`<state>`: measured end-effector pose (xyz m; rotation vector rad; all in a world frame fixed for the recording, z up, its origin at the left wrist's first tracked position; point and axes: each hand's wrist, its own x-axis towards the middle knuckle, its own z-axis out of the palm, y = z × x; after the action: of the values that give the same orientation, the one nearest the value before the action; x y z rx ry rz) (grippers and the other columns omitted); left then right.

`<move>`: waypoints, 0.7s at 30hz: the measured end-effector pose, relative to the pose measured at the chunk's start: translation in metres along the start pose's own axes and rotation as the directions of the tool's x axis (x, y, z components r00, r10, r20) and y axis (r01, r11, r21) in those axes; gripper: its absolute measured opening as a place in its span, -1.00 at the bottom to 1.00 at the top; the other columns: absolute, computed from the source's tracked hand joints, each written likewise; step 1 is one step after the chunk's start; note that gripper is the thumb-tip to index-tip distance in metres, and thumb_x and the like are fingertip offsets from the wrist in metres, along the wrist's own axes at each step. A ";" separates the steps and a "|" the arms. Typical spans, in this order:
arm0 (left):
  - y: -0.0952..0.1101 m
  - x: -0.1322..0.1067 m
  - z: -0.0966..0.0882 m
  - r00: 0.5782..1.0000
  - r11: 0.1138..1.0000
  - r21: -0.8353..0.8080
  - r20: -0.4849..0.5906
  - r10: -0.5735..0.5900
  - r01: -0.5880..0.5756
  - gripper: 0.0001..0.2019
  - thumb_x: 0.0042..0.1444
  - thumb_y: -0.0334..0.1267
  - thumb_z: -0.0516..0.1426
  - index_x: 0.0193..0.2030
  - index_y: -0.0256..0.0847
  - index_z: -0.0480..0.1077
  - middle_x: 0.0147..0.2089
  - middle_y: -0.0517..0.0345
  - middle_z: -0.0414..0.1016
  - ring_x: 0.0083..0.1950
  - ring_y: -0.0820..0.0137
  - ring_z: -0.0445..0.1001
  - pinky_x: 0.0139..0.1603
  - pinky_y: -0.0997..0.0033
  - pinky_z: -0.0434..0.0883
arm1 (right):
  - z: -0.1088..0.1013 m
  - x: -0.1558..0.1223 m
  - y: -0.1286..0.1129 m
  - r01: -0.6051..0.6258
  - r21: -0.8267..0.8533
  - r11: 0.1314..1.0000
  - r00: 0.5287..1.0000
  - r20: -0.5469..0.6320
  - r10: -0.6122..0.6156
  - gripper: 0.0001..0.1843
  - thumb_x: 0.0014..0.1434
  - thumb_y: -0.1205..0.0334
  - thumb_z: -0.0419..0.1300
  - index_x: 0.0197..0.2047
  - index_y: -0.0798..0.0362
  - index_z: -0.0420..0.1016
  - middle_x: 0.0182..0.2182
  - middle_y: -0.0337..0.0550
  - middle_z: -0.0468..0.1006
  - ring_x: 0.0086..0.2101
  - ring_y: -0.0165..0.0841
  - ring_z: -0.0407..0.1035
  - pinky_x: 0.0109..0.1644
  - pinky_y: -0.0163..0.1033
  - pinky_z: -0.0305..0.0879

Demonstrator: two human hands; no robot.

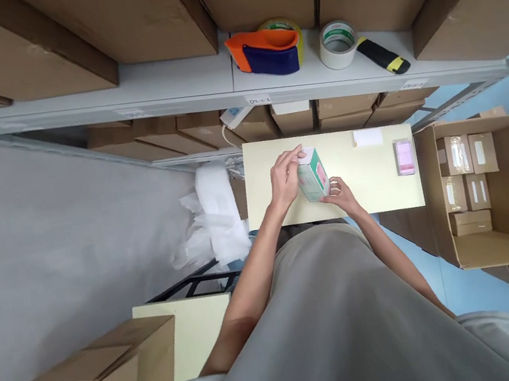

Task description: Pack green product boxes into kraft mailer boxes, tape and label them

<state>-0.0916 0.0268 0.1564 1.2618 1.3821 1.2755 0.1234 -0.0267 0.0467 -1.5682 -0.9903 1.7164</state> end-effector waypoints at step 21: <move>-0.037 -0.068 -0.003 0.628 0.269 -0.638 0.440 -0.642 0.722 -0.62 0.09 -0.30 0.39 0.08 -0.25 0.65 0.02 -0.12 0.80 0.28 -0.21 0.71 0.38 -0.13 0.58 | 0.016 -0.054 -0.019 -0.268 0.389 0.881 0.949 0.262 0.173 -0.45 0.04 -0.18 0.56 -0.01 -0.05 0.67 -0.11 -0.02 0.84 -0.10 -0.06 0.69 -0.06 -0.01 0.71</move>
<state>-0.0904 -0.0398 0.1167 0.0149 0.8990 0.9351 0.1133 -0.0629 0.0923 -1.2625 -0.4941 2.1306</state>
